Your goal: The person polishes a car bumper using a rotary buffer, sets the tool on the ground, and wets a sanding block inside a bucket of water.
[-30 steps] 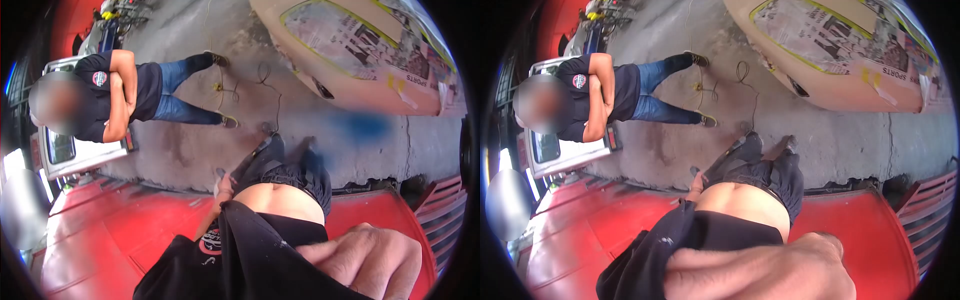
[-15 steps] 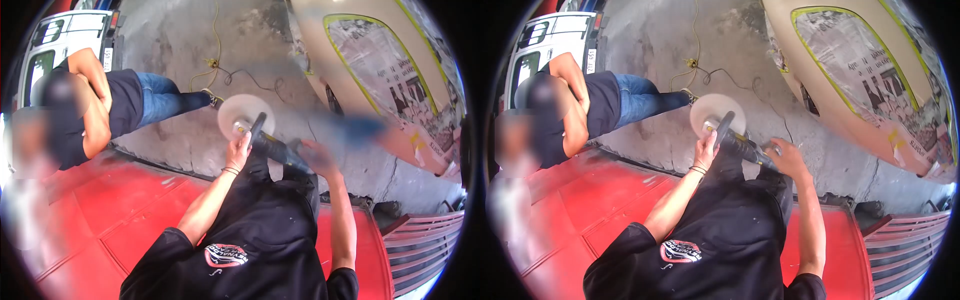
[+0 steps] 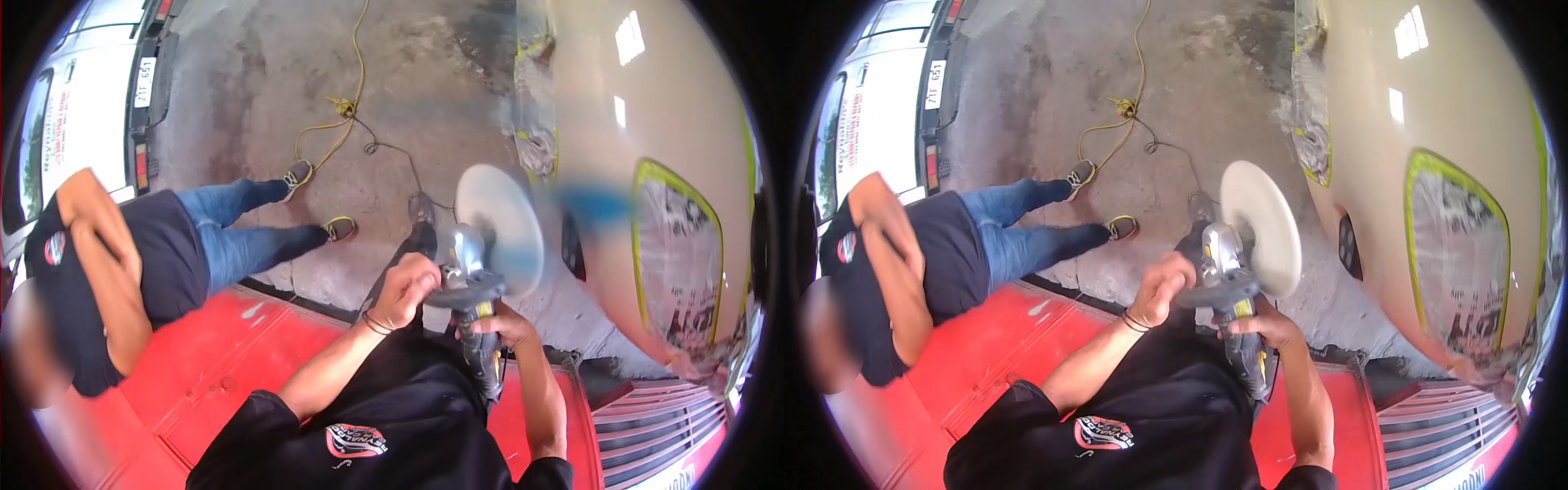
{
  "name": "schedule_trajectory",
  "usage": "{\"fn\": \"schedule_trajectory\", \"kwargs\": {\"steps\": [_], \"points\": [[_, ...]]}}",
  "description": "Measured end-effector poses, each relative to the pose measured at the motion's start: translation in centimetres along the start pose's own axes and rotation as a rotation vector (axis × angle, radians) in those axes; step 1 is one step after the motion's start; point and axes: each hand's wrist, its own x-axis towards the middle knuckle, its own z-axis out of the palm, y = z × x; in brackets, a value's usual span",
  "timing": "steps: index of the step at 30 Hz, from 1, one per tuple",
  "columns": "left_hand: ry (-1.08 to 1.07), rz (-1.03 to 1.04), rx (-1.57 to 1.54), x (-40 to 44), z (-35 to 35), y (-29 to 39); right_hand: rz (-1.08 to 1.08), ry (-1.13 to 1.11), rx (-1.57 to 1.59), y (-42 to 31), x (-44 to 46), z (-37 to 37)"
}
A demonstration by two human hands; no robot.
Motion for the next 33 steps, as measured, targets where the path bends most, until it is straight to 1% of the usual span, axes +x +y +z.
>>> {"fn": "schedule_trajectory", "kwargs": {"steps": [1,2,3,5,6,7,8,10,12,13,14,15,17,18,19,21,22,24,25,27,28,30,32,33], "points": [[0.154,-0.156,-0.014,1.1,-0.4,-1.3,-0.026,0.184,-0.048,-1.1,1.8,-0.3],[0.237,-0.297,-0.006,1.2,-1.5,-5.6,-0.141,0.4,-0.27,0.9,5.9,-3.7],[0.238,-0.302,-0.017,0.3,-2.3,-10.3,-0.131,0.407,-0.273,1.3,9.5,-6.3],[-0.009,-0.35,0.557,-2.9,-3.8,-17.9,-0.182,0.762,-0.455,0.7,16.4,-11.1],[-0.157,-0.372,0.745,-4.7,-4.1,-19.8,-0.179,0.761,-0.46,-0.6,19.8,-13.6],[-0.315,-0.401,0.927,-6.9,-4.2,-21.4,-0.112,0.867,-0.573,-1.5,22.9,-16.0],[-0.356,-0.427,0.96,-7.5,-4.3,-22.1,-0.044,0.971,-0.688,-1.8,25.8,-18.7],[-0.392,-0.462,0.994,-5.9,-4.9,-23.6,-0.418,1.179,-0.875,0.8,33.0,-26.9],[-0.275,-0.595,0.876,-5.6,-5.0,-24.6,-0.551,1.201,-0.783,0.8,37.8,-32.5],[-0.283,-0.617,0.877,-5.4,-5.3,-24.6,-0.453,1.23,-0.897,1.5,39.7,-36.9],[-0.281,-0.595,0.869,-4.9,-5.5,-24.4,-0.355,1.259,-1.014,2.5,41.4,-40.6],[-0.275,-0.568,0.861,-4.1,-5.6,-24.4,-0.346,1.254,-1.011,2.3,42.9,-41.8],[-0.269,-0.574,0.862,-3.3,-6.3,-24.8,-0.48,1.324,-1.031,1.1,44.1,-43.2],[-0.251,-0.571,0.859,-2.9,-6.7,-25.0,-0.507,1.302,-1.091,1.4,44.5,-44.6],[-0.236,-0.566,0.856,-2.4,-7.1,-25.1,-0.496,1.304,-1.083,2.0,44.8,-45.7],[-0.243,-0.567,0.866,-1.1,-8.0,-25.1,-0.575,1.384,-1.13,2.9,45.9,-47.2],[-0.242,-0.561,0.864,-0.5,-8.3,-25.0,-0.568,1.383,-1.121,3.2,46.1,-47.5],[-0.248,-0.556,0.859,0.2,-8.8,-25.3,-0.612,1.303,-1.045,3.7,45.2,-47.6],[-0.254,-0.555,0.868,0.6,-9.0,-25.4,-0.608,1.305,-1.042,4.6,45.0,-48.9],[-0.266,-0.55,0.879,1.1,-9.2,-25.1,-0.493,1.289,-1.112,6.6,44.5,-51.2],[-0.266,-0.549,0.883,1.1,-9.2,-25.2,-0.501,1.301,-1.108,7.5,44.3,-52.0],[-0.259,-0.521,0.886,1.3,-9.4,-25.5,-0.323,1.329,-1.021,8.3,43.3,-52.3],[-0.271,-0.592,0.858,1.5,-9.5,-25.6,-0.071,1.595,-1.015,7.5,40.6,-47.5],[-0.252,-0.561,0.841,1.5,-9.5,-25.5,-0.032,1.572,-1.211,11.7,38.4,-49.0]]}}
